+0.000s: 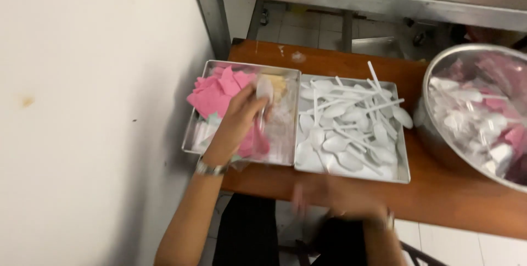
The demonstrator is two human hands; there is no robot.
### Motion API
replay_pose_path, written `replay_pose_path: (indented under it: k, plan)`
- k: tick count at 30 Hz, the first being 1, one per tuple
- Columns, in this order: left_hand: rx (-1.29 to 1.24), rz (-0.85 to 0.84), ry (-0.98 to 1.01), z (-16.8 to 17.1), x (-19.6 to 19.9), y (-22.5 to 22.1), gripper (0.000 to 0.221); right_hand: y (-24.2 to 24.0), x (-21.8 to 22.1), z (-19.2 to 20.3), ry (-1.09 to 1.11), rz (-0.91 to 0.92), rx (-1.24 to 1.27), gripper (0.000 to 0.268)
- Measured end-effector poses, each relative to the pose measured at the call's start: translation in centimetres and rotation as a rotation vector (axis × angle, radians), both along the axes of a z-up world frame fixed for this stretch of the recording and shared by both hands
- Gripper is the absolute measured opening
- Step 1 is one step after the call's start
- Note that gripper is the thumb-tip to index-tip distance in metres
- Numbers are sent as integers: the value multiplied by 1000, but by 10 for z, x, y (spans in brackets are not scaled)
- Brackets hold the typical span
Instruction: Packing individual plastic spoons into small plastic sleeves and placing them in a bowl.
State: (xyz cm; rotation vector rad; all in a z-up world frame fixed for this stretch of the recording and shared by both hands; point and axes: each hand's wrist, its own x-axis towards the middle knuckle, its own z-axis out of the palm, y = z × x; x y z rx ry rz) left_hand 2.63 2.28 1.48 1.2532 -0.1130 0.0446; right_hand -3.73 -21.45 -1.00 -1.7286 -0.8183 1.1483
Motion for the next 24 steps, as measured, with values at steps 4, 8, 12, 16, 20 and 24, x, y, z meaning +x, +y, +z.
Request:
replay_pose_path:
  k: [4,8,12,16,20,24]
  plan:
    - [-16,8,-90,4,31,-5,6,39,106,-12,-765,-508,177,27]
    - [-4,-17,-86,-8,34,-6,7,87,153,-63,-1040,-322,110,25]
    - [79,4,-56,5,8,6,4,115,175,-104,-1408,-302,-111,20]
    - [150,67,-5,18,-21,21,8,116,145,-41,-1533,-160,-339,28]
    - [112,54,7,5,-18,25,10,97,167,-78,-1398,-99,-428,11]
    - [66,111,60,22,-11,20,16,87,129,-7,-1179,-141,-236,18]
